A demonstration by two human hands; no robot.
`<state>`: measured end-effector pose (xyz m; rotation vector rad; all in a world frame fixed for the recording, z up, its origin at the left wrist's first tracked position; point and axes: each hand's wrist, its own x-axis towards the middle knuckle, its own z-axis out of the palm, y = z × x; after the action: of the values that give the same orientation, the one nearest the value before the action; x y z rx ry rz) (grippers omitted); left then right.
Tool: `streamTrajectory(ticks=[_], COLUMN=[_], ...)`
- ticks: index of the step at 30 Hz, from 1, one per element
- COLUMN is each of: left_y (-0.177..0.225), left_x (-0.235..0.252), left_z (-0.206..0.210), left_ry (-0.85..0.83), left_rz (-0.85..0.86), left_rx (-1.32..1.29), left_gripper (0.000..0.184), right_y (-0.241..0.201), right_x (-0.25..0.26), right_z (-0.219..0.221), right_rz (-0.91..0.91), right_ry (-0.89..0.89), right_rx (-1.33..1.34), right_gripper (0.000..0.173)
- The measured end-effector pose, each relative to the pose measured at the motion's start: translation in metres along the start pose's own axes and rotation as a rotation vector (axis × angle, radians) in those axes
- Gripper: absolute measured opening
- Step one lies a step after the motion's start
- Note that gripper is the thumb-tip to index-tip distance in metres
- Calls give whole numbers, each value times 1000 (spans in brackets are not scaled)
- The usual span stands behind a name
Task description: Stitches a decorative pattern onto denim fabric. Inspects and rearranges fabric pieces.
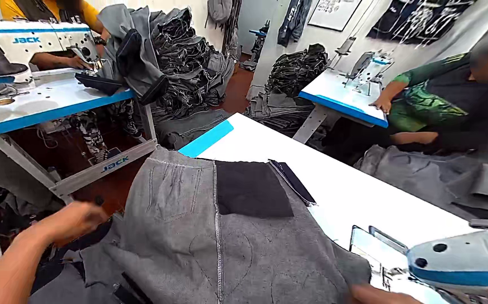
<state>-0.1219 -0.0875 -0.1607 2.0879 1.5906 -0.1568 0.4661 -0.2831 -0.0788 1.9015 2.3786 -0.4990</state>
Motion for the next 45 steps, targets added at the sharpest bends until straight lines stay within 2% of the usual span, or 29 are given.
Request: streamTrajectory(ticks=[3,5,6,8,11,12,16,18,21,24,26,28,30,32,34,36,39,41,45], left_y=[67,116,139,174,209,218,219,213,214,216,217,220,221,214,202,188,176,174,178], left_x=[46,94,120,169,206,207,205,200,187,175,163,147,131,119,108,95,80,74,69], left_z=[-39,-57,-62,-65,-61,-63,-70,-68,-64,-61,-59,-57,-54,-47,-38,-30,-26,-27,-34], left_ry=[402,517,510,371,142,87,-41,-40,-14,-53,-86,-120,-144,-153,-142,-169,-231,-231,-216], left_rz=[266,394,427,430,397,380,413,442,383,339,356,357,336,329,299,249,216,212,255], left_rx=[-18,-28,-40,-50,-28,11,131,136,147,201,263,300,221,31,-227,-500,-755,-748,-582], left_gripper=[21,22,23,27,38,38,35,32,36,42,39,38,40,37,28,19,23,26,35], right_y=[-34,-64,-82,-116,-153,-163,-185,-191,-200,-192,-176,-160,-148,-144,-148,-151,-154,-160,-172], right_x=[71,137,169,230,284,290,290,290,289,277,270,260,252,247,242,241,244,244,242], right_z=[-15,-24,-31,-35,-12,-4,-1,-1,1,13,20,24,34,42,44,50,60,62,53], right_rz=[-241,-281,-275,-194,75,142,177,179,170,43,-17,-63,-147,-182,-145,-134,-202,-254,-231], right_ry=[341,371,336,258,116,95,1,-12,-17,104,177,251,387,482,469,460,470,455,344], right_rx=[116,272,340,383,254,170,-43,-73,-112,-38,128,265,298,294,305,311,260,222,229], right_gripper=[21,22,24,37,76,82,69,66,58,38,32,36,50,63,73,73,60,55,62])
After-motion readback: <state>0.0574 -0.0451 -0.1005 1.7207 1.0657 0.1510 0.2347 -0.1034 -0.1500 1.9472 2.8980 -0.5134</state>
